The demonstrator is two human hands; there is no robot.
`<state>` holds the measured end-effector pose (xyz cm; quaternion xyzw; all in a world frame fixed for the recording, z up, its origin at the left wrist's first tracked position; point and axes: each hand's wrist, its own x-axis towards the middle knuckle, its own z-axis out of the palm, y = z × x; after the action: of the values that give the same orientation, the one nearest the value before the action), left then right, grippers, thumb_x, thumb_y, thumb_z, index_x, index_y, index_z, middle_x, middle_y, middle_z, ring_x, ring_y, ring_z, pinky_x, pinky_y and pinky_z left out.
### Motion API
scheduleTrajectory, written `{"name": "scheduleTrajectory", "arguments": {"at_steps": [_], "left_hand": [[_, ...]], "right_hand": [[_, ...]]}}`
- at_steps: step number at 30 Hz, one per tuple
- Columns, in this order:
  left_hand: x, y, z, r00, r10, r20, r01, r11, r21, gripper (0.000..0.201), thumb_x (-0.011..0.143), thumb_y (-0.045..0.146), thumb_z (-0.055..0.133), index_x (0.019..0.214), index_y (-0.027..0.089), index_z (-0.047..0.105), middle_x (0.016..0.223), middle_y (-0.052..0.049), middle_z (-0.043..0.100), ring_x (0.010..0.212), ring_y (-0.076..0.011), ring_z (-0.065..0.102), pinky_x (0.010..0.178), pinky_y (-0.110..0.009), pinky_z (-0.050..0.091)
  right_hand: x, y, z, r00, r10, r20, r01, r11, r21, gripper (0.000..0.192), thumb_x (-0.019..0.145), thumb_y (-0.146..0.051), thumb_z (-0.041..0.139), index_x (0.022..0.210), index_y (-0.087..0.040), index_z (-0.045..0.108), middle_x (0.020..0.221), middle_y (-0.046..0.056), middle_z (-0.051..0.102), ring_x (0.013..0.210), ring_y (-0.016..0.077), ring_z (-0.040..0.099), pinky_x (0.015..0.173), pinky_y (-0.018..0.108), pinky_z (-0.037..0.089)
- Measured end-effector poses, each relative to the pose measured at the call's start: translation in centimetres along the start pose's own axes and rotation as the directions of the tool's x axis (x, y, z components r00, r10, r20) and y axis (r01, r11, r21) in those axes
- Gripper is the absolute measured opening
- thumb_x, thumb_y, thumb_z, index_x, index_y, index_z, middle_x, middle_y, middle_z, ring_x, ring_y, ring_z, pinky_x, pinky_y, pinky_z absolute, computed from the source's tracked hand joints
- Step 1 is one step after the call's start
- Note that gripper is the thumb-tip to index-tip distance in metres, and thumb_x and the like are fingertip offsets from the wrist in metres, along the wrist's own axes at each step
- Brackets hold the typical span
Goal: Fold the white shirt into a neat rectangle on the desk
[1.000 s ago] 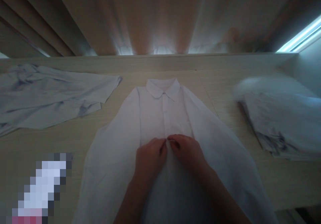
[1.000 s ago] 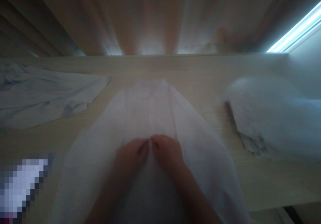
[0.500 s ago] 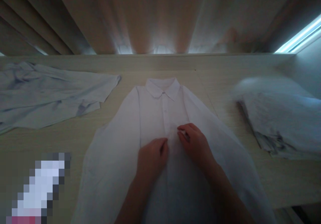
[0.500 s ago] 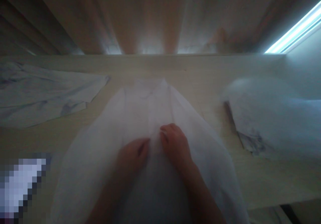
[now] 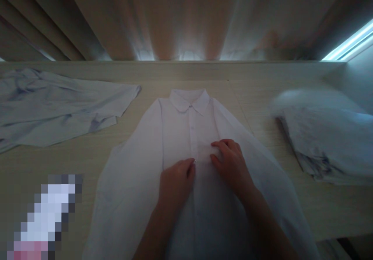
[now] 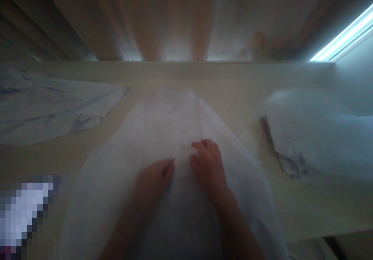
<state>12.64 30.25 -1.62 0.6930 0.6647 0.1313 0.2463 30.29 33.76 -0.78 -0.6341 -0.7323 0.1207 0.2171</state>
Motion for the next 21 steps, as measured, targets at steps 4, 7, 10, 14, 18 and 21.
{"name": "scheduleTrajectory", "arguments": {"at_steps": [4,7,10,14,18,21], "left_hand": [[0.1,-0.1,0.1,1.0,0.008,0.011,-0.008,1.0,0.007,0.033,0.089,0.035,0.037,0.107,0.028,0.063,0.105,-0.001,0.07,0.092,-0.0171,0.064,0.082,-0.033,0.048],[0.1,-0.1,0.1,0.999,0.025,0.025,-0.025,1.0,0.001,0.032,0.089,0.035,0.037,0.107,0.029,0.063,0.104,-0.001,0.07,0.093,-0.0167,0.064,0.083,-0.032,0.047],[0.1,0.0,0.2,0.999,0.034,0.031,-0.034,0.999,0.0,0.032,0.089,0.035,0.037,0.108,0.03,0.063,0.104,-0.001,0.07,0.093,-0.0161,0.063,0.083,-0.031,0.047],[0.1,0.0,0.2,0.999,0.032,0.024,-0.033,0.999,0.017,0.032,0.089,0.035,0.037,0.108,0.03,0.063,0.101,-0.001,0.07,0.091,-0.016,0.064,0.081,-0.031,0.046],[-0.1,0.0,0.4,0.999,0.041,-0.005,-0.041,0.999,0.005,0.033,0.089,0.035,0.036,0.108,0.029,0.062,0.1,-0.002,0.07,0.091,-0.0159,0.063,0.082,-0.031,0.046],[0.0,0.4,0.8,0.999,0.024,-0.046,-0.024,1.0,0.005,0.034,0.09,0.034,0.033,0.107,0.027,0.062,0.099,-0.003,0.069,0.091,-0.0158,0.063,0.082,-0.03,0.045]], "right_hand": [[0.1,0.4,-0.9,0.978,0.177,0.111,-0.174,0.984,-0.036,0.029,0.079,-0.025,0.05,0.107,-0.021,0.057,0.085,0.004,0.059,0.075,0.0178,0.056,0.067,0.03,0.042],[0.1,0.6,-0.8,0.954,0.218,0.206,-0.209,0.976,-0.063,0.031,0.083,-0.023,0.043,0.113,-0.023,0.053,0.083,0.002,0.063,0.07,0.0154,0.056,0.063,0.027,0.037],[0.1,0.7,-0.6,0.966,0.186,0.179,-0.176,0.982,-0.073,0.033,0.085,-0.019,0.039,0.114,-0.023,0.054,0.094,0.004,0.065,0.079,0.0159,0.058,0.068,0.028,0.037],[0.1,1.3,-0.8,0.956,0.21,0.204,-0.196,0.977,-0.089,0.034,0.085,-0.026,0.043,0.117,-0.023,0.051,0.087,0.003,0.065,0.069,0.0148,0.057,0.061,0.026,0.035],[0.1,2.3,-1.2,0.944,0.164,0.288,-0.139,0.985,-0.105,0.04,0.085,-0.027,0.044,0.126,-0.025,0.045,0.085,0.002,0.064,0.068,0.0145,0.057,0.06,0.025,0.034],[0.3,2.9,-1.1,0.939,0.146,0.311,-0.114,0.986,-0.119,0.042,0.087,-0.022,0.04,0.128,-0.025,0.042,0.086,0.003,0.065,0.075,0.016,0.06,0.065,0.026,0.036]]}}
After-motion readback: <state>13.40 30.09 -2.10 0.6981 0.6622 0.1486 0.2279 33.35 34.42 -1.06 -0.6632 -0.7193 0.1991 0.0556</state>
